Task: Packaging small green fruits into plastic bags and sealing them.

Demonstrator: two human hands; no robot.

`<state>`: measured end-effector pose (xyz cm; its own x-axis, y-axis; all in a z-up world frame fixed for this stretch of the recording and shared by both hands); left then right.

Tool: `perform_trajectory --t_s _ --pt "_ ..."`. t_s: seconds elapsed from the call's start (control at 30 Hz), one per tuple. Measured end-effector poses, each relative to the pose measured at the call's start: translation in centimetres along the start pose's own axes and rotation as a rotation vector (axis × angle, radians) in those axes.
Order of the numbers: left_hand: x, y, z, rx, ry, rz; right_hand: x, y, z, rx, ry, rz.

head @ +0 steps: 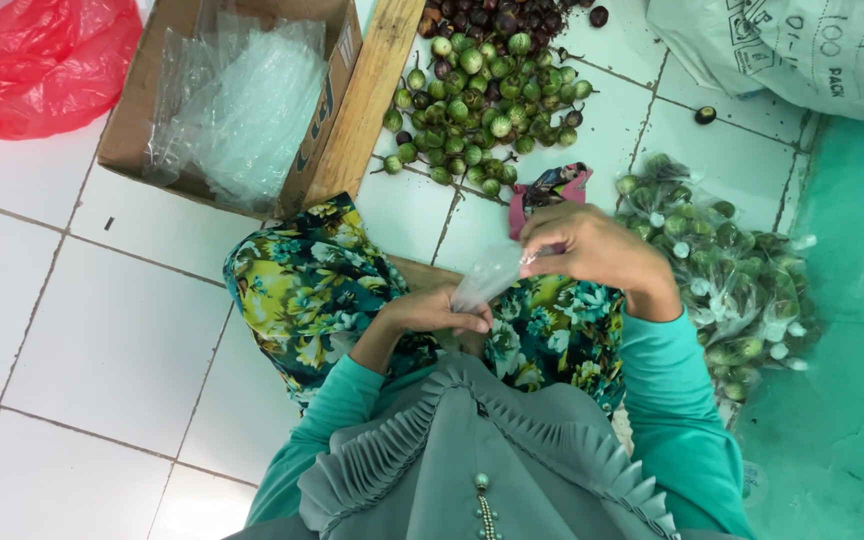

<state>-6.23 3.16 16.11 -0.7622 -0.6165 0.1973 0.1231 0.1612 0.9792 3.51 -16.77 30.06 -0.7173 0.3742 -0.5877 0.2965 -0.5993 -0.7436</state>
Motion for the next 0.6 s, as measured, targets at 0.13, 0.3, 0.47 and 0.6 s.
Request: perform_trajectory --t_s 0.13,0.3,0.47,0.6 --pt "-0.2 -1.1 0.3 -0.005 -0.003 0.094 -2.0 -0.1 0.6 0.013 0.092 -0.12" --pt "0.1 -3.0 -0.4 0.011 -0.122 0.113 0.7 -2.0 -1.5 0.2 -0.26 -0.126" --pt "0.4 -0.9 -0.6 -0.073 -0.063 0.03 3.2 -0.4 -3.0 0.241 -0.119 -0.051" --pt "0.0 2.4 0.1 -0.091 0.017 0.088 0.6 2.5 -3.1 0.057 0.127 -0.207"
Point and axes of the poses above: each hand's wrist, its own z-axis away from the middle knuckle, its own x-axis out of the palm, y = z × x, the point moved 3 cm from there along -z, towards the middle knuckle, and after that the axes turned 13 degrees about x, right-handed, at the moved point
